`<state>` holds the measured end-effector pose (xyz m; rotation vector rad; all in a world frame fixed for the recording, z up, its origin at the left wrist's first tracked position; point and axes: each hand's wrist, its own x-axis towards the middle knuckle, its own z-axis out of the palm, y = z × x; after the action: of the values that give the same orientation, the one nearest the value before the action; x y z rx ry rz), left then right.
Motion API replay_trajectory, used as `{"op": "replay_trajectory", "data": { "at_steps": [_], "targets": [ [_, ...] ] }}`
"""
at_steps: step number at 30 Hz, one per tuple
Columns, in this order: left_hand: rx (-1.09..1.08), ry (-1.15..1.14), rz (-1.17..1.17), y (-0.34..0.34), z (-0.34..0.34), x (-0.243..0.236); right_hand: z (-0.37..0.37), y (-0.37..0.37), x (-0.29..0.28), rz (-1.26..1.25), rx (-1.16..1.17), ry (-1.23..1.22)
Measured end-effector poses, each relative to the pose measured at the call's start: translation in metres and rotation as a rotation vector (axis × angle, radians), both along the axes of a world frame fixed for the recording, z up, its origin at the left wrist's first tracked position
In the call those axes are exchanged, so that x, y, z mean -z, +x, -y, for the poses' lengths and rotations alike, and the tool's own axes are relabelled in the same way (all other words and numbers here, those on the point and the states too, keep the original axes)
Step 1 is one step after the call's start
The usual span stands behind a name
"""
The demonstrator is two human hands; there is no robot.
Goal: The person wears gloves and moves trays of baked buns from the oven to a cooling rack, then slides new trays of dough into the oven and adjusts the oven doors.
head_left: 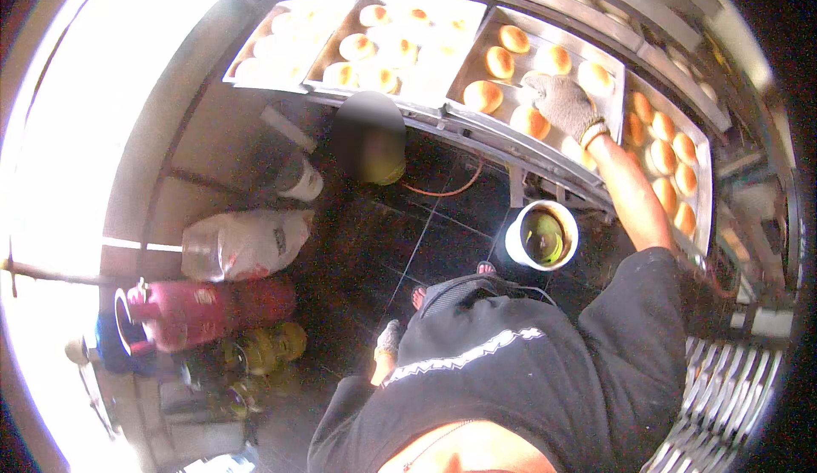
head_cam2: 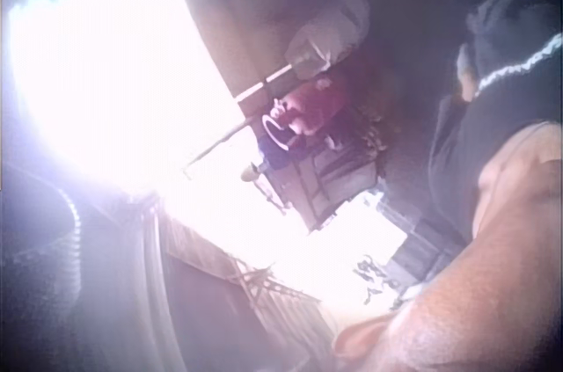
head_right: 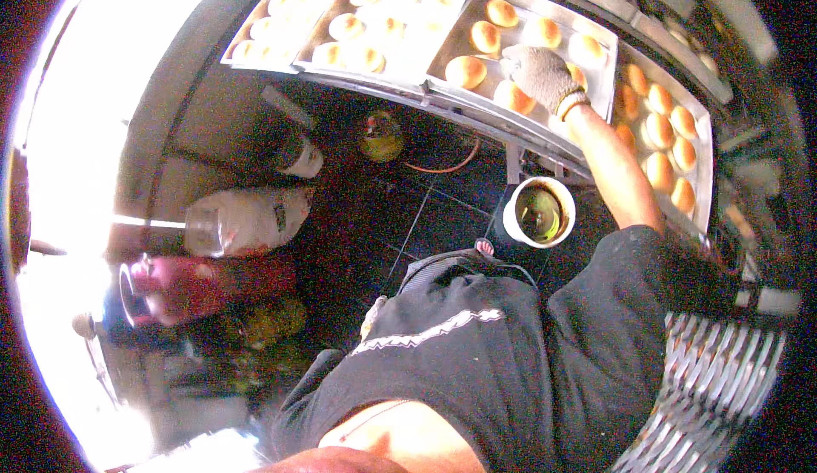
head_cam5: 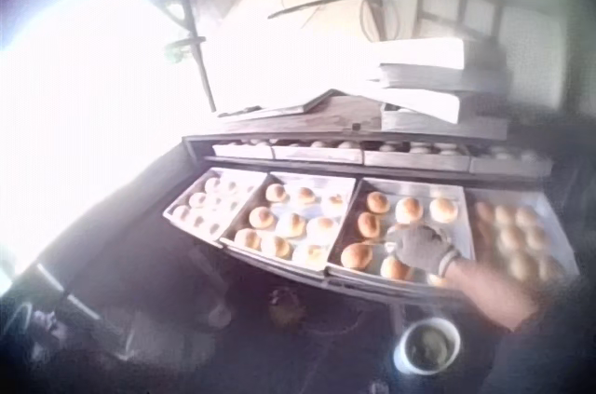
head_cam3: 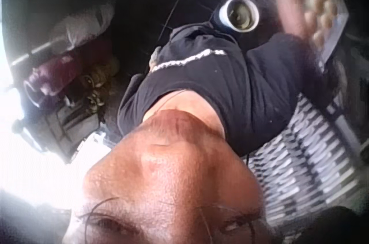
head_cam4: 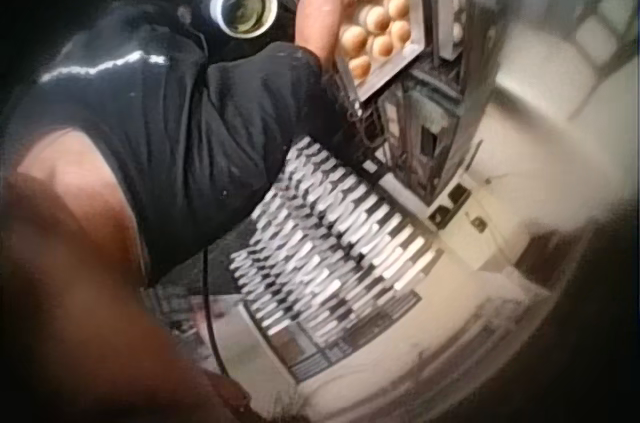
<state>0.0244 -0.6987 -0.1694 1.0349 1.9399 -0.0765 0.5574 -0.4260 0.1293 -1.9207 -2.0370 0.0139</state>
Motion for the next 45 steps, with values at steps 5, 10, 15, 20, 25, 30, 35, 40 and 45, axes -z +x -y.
{"op": "replay_trajectory", "data": {
  "at_steps": [5, 10, 15, 20, 25, 30, 35, 40, 45],
  "targets": [
    [0.697, 0.090, -0.116, -0.054, -0.042, 0.017, 0.112, 0.007, 0.012, 0.016, 0.320, 0.037],
    [-0.410, -0.352, 0.274, -0.075, -0.080, 0.059, 0.224, 0.091, -0.007, 0.171, 0.668, -0.014],
    [0.337, -0.083, -0.001, -0.014, -0.113, 0.039, 0.236, 0.158, 0.020, 0.241, 0.627, -0.106],
    [0.765, 0.122, -0.099, 0.116, -0.120, -0.030, 0.194, 0.225, 0.079, 0.303, 0.333, -0.083],
    [0.860, 0.262, 0.079, 0.157, -0.107, -0.044, 0.156, 0.266, 0.063, 0.084, 0.385, -0.011],
    [0.813, 0.013, -0.007, 0.124, -0.095, 0.022, 0.157, 0.281, 0.027, -0.131, 0.421, 0.006],
    [0.933, 0.084, 0.006, 0.108, -0.113, -0.003, 0.162, 0.252, -0.009, -0.052, 0.518, 0.057],
    [0.850, 0.292, 0.017, 0.106, -0.176, -0.026, 0.123, 0.173, -0.054, 0.377, 0.737, -0.050],
    [0.884, 0.283, -0.018, 0.065, -0.307, 0.010, 0.031, 0.054, -0.093, 0.452, 0.502, 0.465]
  ]
}}
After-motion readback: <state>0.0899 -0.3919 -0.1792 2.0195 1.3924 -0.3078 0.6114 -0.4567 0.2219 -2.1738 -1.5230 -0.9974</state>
